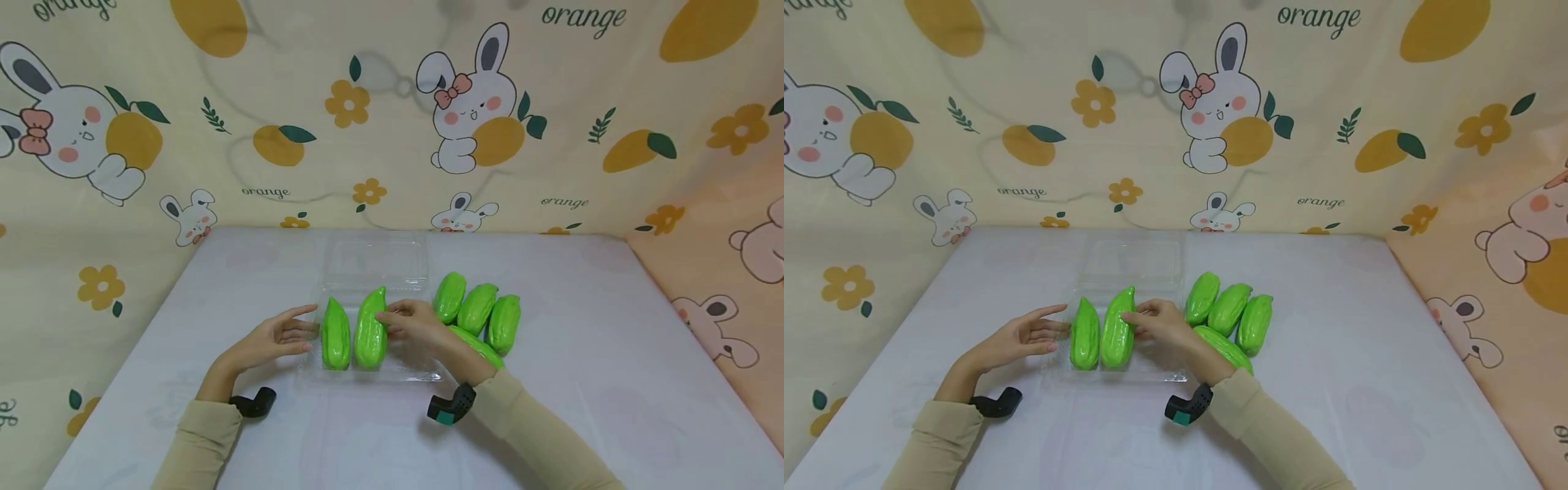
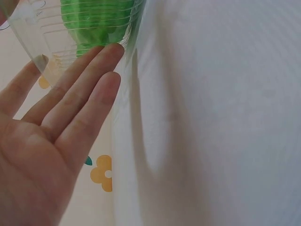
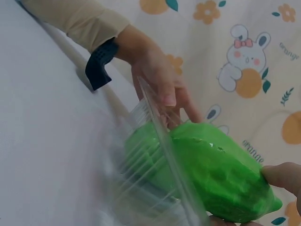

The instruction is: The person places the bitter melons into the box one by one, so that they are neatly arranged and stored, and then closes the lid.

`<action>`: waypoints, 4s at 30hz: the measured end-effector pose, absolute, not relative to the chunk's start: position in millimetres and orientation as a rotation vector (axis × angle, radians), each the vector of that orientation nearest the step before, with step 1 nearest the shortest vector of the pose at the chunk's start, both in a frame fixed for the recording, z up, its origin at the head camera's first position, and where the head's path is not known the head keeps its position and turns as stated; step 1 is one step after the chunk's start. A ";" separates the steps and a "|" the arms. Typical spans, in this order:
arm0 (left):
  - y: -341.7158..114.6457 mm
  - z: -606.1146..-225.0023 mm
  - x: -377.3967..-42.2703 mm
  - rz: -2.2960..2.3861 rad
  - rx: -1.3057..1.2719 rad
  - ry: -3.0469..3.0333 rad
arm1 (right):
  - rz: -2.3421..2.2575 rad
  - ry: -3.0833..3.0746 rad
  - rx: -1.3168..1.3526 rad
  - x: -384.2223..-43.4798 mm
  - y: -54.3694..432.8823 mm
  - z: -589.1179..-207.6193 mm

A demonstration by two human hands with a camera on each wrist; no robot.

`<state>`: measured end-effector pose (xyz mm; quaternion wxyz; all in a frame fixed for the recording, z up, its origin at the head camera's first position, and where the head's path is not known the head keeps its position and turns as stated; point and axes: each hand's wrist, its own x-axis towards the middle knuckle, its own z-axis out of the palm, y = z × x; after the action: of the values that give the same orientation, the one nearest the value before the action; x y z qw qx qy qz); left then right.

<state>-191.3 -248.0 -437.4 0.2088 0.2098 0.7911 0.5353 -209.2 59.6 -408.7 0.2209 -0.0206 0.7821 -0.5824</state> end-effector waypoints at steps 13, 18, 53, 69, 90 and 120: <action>-247.6 -437.2 -191.2 1.470 0.576 2.224 | -1.589 2.157 0.004 -212.0 48.7 -420.3; -247.8 -437.3 -188.7 1.485 0.574 2.209 | -1.561 2.188 0.010 -210.1 46.2 -422.0; -247.6 -437.8 -191.7 1.490 0.589 2.201 | -1.500 2.158 -0.107 -204.5 51.1 -416.8; -246.3 -439.2 -191.3 1.503 0.594 2.184 | -1.587 2.115 -0.198 -192.4 66.3 -406.4; -248.3 -440.1 -192.1 1.490 0.616 2.205 | -1.734 2.108 -0.190 -171.9 90.4 -389.5; -248.2 -437.3 -190.5 1.479 0.609 2.219 | -1.882 2.059 -0.109 -156.1 147.3 -389.8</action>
<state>-190.5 -248.2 -437.3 0.2017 0.2180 0.7946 0.5295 -156.1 147.3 -389.8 0.1742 -0.0385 0.7264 -0.6638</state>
